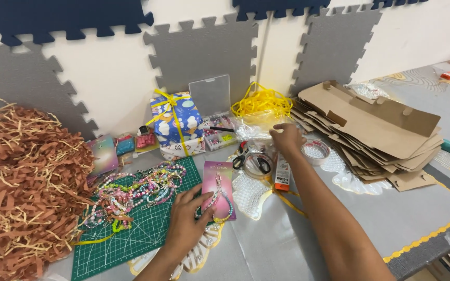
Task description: The person selects a beaded keychain from a pile on a green cutting mat, attaches it to a pink display card, and places the assembled item into a clear plastic bag. The workspace includes shredded paper, gift boxes, and packaging supplies.
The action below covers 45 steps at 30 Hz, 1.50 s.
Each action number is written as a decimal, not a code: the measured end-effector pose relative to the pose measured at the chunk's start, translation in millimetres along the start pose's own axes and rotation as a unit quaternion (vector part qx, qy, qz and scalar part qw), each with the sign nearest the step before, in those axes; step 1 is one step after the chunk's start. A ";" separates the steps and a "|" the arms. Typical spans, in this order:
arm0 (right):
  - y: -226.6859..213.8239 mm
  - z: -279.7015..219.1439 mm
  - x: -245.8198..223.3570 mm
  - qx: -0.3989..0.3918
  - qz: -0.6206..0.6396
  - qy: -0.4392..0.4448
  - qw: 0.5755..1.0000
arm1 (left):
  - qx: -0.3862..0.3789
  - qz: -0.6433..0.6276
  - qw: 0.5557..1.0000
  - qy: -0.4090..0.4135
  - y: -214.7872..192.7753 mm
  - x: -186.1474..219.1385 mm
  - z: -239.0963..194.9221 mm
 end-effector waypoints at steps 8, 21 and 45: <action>-3.7 -20.0 -0.9 -0.070 -0.055 -0.011 0.996 | -0.022 0.066 0.997 0.033 3.0 -3.3 0.9; -26.1 -38.3 7.7 0.041 0.237 -0.014 0.970 | -0.005 0.059 0.998 -0.002 -0.1 2.6 2.4; 3.6 -115.5 29.0 -0.291 0.593 -0.236 0.713 | 0.083 -0.244 0.962 0.084 26.2 57.5 71.4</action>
Point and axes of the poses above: each hand's wrist, its own z-axis towards the middle knuckle, its own y-axis out of the palm, x = y × z, the point moved 2 cm from there along z, towards the middle knuckle, and after that the axes turned 15 degrees about -z, right-handed, at the moved point
